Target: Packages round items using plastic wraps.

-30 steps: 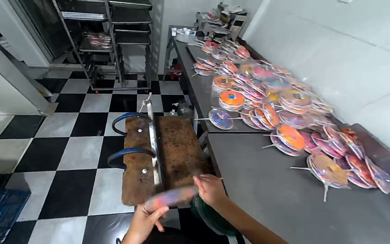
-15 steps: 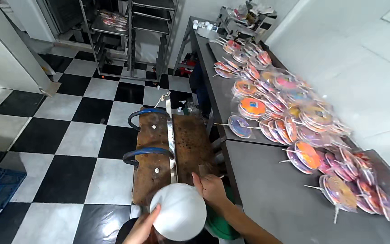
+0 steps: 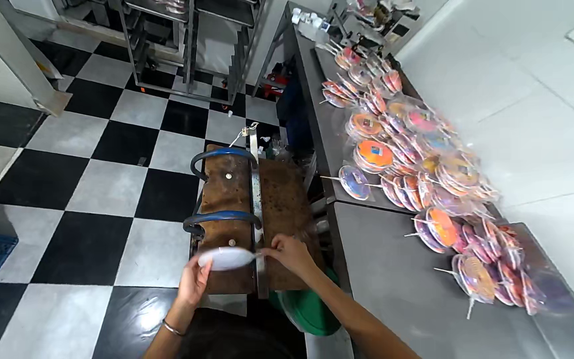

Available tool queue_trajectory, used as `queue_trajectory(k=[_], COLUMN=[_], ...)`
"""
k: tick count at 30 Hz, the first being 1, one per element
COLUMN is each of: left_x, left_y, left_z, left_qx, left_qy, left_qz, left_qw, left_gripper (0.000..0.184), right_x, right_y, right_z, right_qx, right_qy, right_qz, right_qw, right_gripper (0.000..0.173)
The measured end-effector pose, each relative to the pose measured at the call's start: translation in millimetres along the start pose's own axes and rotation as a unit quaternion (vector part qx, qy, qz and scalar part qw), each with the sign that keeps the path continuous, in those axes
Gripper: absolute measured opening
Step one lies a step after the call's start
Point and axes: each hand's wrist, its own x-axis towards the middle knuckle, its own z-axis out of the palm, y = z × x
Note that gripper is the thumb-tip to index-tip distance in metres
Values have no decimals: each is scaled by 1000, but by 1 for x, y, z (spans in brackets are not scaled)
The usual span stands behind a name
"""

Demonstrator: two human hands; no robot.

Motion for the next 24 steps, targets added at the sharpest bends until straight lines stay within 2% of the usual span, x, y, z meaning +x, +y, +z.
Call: queue_trajectory(k=[1, 2, 4, 5, 6, 8, 9, 10, 11, 12, 13, 14, 16, 17, 18, 19, 21, 22, 23, 24], left_x=[4, 7, 9, 10, 10, 10, 11, 13, 17, 20, 21, 19, 13, 11, 10, 9, 11, 10, 7, 5], left_y=[7, 11, 9, 8, 9, 12, 10, 5, -1, -4, -5, -4, 3, 7, 10, 10, 3, -2, -4, -5], left_z=[-1, -4, -8, -8, -4, 3, 0, -6, -13, -20, -21, -16, 2, 12, 13, 8, -4, -8, -7, -4], left_qx=[-26, 40, 264, 279, 210, 60, 87, 200, 333, 409, 417, 372, 170, 52, -17, 6, 215, 273, 261, 196], left_qy=[-22, -34, -3, 7, 11, 2, -17, -19, 4, 25, 37, 47, 46, 53, 31, 11, 30, 37, 33, 33], left_qz=[-12, -15, 3, 3, -5, -23, -5, 35, 82, 98, 100, 100, 77, 60, 48, 46, 73, 82, 77, 70], left_qw=[999, 999, 965, 960, 978, 998, 996, 979, 939, 907, 903, 922, 981, 995, 998, 999, 973, 958, 962, 978], left_gripper=[37, 41, 42, 38, 33, 35, 40, 44, 50, 56, 56, 49, 27, 22, 24, 28, 41, 42, 39, 36], right_x=[7, 10, 11, 12, 13, 15, 14, 14, 14, 14, 15, 16, 17, 17, 17, 16, 16, 14, 13, 12], right_y=[1, 2, 4, 4, 4, 4, 5, 6, 8, 7, 6, 3, 0, -1, -2, -1, 5, 7, 9, 9], right_z=[1, 3, 7, 6, 5, 5, 6, 8, 8, 7, 6, 4, 4, 3, 3, 3, 5, 6, 8, 8], right_qx=[22, 37, 41, 35, 27, 23, 23, 25, 23, 21, 19, 19, 22, 18, 13, 12, 14, 11, 5, 1], right_qy=[17, 23, 32, 27, 23, 19, 23, 31, 33, 26, 15, 10, 8, 8, 8, 9, 25, 36, 47, 50], right_qz=[0, -8, -30, -36, -41, -46, -50, -59, -67, -72, -74, -75, -75, -73, -70, -69, -83, -95, -108, -111], right_qw=[1000, 999, 998, 998, 999, 999, 998, 997, 997, 997, 997, 997, 997, 997, 997, 998, 996, 995, 993, 993], right_gripper=[50, 49, 47, 48, 48, 47, 47, 46, 47, 48, 49, 50, 50, 49, 49, 49, 49, 49, 49, 49])
